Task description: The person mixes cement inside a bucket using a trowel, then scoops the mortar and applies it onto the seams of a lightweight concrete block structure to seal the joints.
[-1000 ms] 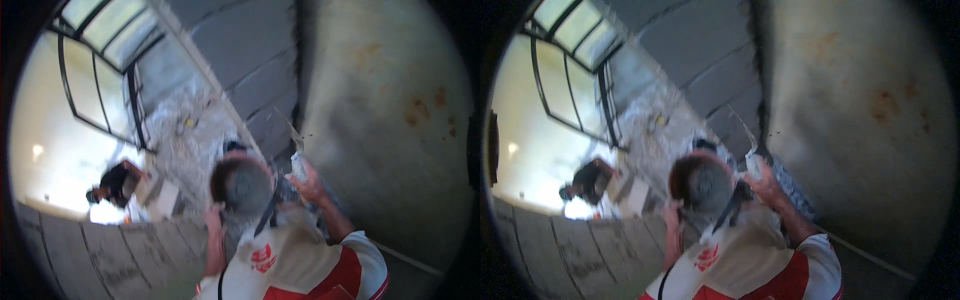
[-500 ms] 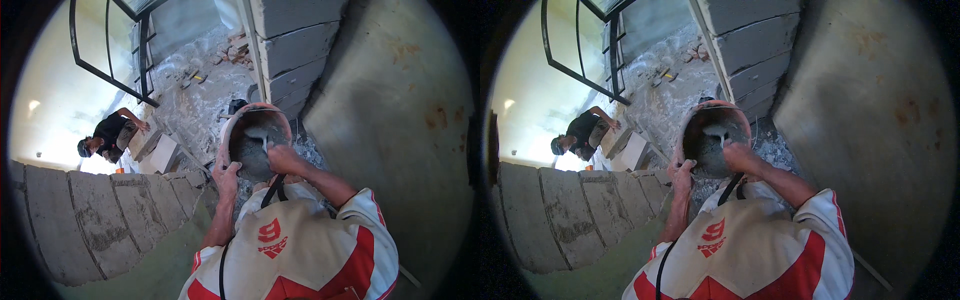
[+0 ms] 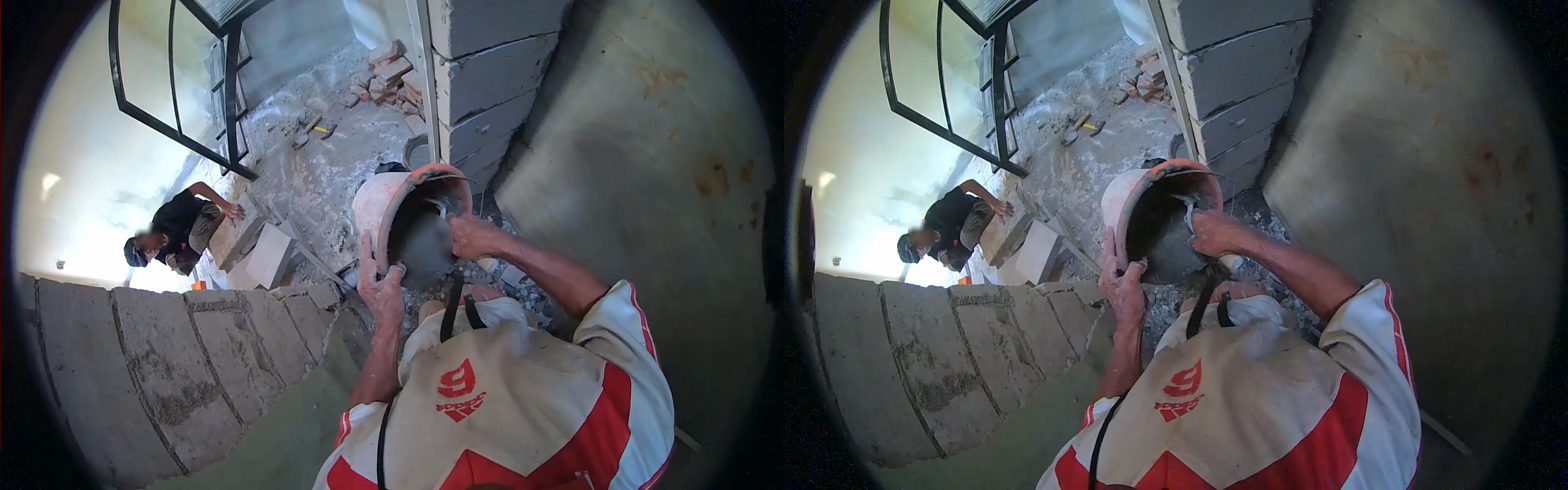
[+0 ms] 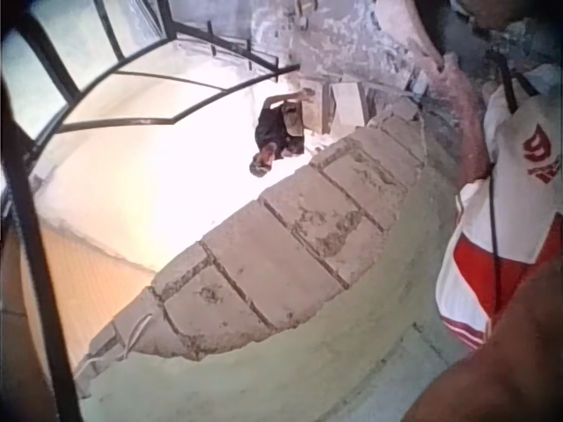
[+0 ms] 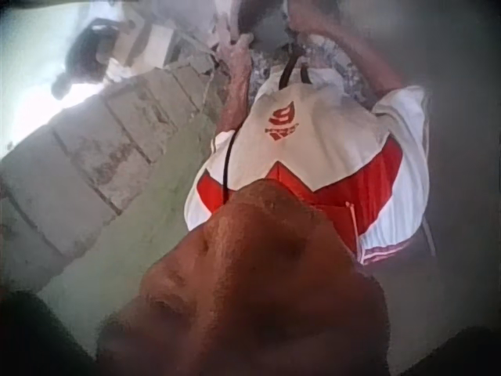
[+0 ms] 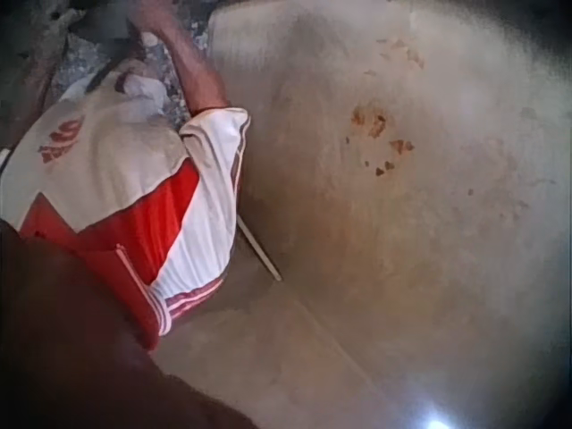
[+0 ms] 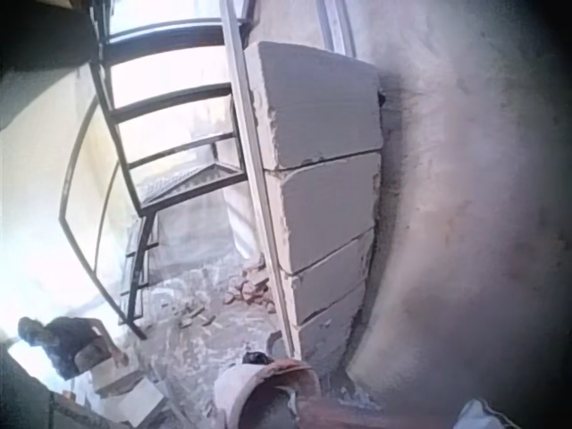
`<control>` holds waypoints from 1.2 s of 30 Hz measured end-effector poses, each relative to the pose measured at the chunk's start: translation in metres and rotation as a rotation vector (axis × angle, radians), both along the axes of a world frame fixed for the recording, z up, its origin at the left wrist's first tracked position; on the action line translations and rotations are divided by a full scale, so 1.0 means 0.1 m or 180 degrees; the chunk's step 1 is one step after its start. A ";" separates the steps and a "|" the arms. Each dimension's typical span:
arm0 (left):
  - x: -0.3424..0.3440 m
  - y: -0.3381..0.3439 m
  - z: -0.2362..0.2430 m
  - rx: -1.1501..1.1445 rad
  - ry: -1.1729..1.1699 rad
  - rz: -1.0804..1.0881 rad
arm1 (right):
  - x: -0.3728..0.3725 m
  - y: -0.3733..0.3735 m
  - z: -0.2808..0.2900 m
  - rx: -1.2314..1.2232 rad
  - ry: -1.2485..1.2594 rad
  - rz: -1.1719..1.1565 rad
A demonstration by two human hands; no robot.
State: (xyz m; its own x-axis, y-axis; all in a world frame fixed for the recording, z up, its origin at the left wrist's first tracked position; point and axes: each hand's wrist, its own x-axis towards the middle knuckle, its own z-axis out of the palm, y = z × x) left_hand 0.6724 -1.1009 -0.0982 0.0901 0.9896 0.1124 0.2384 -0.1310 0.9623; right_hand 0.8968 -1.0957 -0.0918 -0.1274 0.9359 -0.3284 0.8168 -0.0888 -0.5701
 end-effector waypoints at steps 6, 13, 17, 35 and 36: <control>-0.20 0.10 0.15 -0.0124 -0.0684 -0.0088 | -0.07 -0.05 0.03 -0.1038 0.0682 0.0297; -0.19 0.11 0.13 -0.0317 -0.1238 -0.0337 | -0.10 -0.23 -0.04 -0.1883 0.2265 -0.0372; -0.15 0.10 0.20 -0.0475 -0.1309 -0.0441 | -0.10 -0.32 -0.19 -0.1879 0.3086 -0.0653; -0.14 0.16 -0.23 -0.1420 -0.1638 0.0012 | -0.07 -0.85 -0.14 -0.1714 0.5802 -0.0674; -0.14 0.15 -0.30 -0.1507 -0.1797 0.0074 | -0.08 -0.92 -0.15 -0.1608 0.5788 -0.0716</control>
State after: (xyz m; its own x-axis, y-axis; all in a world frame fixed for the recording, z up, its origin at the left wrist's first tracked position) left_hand 0.6586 -1.0855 -0.1278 0.1233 0.9445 -0.3044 -0.3123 0.3281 0.8916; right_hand 0.8891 -1.1877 -0.1066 -0.4918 0.8549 -0.1655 -0.7079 -0.5032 -0.4956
